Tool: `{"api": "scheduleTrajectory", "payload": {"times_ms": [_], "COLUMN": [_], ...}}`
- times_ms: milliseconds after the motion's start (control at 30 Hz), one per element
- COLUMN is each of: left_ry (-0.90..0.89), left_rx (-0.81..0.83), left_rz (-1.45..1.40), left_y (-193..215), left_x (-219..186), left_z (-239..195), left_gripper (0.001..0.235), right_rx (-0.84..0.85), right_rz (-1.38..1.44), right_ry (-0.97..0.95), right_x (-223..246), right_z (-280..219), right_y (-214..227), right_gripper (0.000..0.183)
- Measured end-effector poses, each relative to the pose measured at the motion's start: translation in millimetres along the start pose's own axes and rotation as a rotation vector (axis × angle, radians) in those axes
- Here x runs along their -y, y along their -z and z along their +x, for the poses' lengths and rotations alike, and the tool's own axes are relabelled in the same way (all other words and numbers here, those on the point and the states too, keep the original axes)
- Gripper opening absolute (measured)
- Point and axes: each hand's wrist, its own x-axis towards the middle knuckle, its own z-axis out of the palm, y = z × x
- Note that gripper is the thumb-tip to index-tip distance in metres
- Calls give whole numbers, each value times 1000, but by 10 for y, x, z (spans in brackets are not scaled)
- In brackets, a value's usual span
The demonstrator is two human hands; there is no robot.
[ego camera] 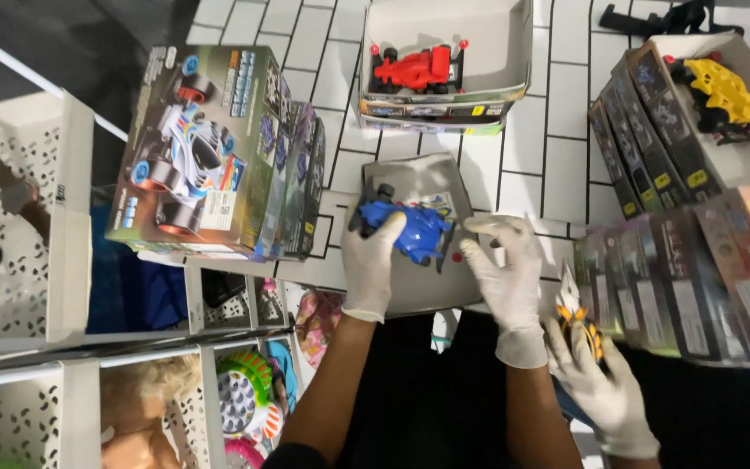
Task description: The person assembles a blue toy car chassis on a tiled table, using pliers to manipulate small parts and attaching wheels. They handle multiple toy boxes and components, organizing them while working on the assembly.
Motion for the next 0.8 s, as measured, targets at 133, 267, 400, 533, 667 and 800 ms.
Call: {"api": "scheduleTrajectory", "payload": {"times_ms": [133,267,400,533,667,800], "left_ry": [-28,-62,-80,-87,-47,-30], "left_rx": [-36,-43,-45,-3,36,55], "left_rz": [-53,-99,-109,-64,-17,-17], "left_y": [7,-11,44,67,60,84], "left_x": [-271,-192,-253,-245,-159,-283], "left_z": [-142,-130,-155,-119,-89,-91], "left_gripper": [56,58,57,54,56,52], "right_rx": [79,89,81,105,138,106], "right_rz": [-98,-124,-101,-56,-28,-24], "right_ry": [153,169,147,90,64,29], "right_x": [200,169,124,15,90,83], "right_z": [-43,-90,-131,-112,-135,-113], "right_y": [-38,-132,-226,-286,-222,-284], "right_gripper": [31,28,28,29,28,28]}}
